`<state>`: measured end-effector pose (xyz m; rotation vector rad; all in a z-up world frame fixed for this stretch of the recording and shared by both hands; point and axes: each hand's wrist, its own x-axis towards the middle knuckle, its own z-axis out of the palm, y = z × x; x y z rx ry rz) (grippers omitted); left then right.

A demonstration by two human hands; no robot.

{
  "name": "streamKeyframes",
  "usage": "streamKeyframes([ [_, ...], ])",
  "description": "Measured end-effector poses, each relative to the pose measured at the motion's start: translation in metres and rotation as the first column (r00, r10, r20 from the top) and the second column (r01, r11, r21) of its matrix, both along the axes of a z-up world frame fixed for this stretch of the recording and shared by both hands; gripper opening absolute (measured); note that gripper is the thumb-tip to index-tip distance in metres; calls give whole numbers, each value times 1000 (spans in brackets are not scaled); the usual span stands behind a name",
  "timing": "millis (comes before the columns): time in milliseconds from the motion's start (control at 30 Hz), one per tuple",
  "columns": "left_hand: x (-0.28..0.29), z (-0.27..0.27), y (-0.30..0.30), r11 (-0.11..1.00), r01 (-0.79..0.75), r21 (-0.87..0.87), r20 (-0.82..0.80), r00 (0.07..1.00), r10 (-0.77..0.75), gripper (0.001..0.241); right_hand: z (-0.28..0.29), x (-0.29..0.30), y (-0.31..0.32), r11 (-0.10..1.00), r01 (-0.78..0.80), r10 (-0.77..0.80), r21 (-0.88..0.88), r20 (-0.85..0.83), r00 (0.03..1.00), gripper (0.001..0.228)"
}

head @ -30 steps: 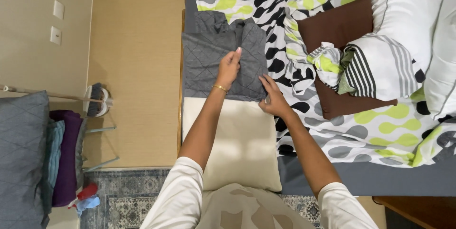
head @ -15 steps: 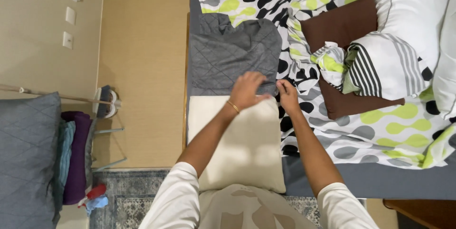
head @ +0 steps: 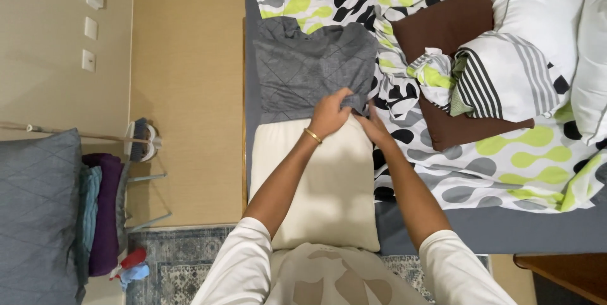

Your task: The person inserts a white pillow into a gray quilted pillowcase on a bed. They repeatedly adjust the fabric, pull the corners, and smooth the surface to fit the case properly around the pillow.

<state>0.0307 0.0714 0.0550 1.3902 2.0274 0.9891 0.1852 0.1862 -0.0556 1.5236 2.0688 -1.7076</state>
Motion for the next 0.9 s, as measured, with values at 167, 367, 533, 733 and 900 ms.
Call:
streamKeyframes([
  [167,-27,7,6,983,-48,177,95,995,32,37,-13,36,-47,853,94,-272,-513,-282,920,65],
  [367,-49,58,1,992,20,127,-277,961,17,39,123,-8,-87,914,294,-395,-280,-442,805,48],
  [533,-59,117,5,996,52,71,-604,797,2,51,199,-49,-81,945,323,-277,-40,-624,731,37],
  [733,-63,147,-8,966,4,260,-489,863,128,35,231,-84,-74,807,461,-205,369,-557,805,40],
  [900,-64,140,-16,967,-45,252,-358,924,137,41,222,-100,-87,651,145,62,746,-242,968,32],
])
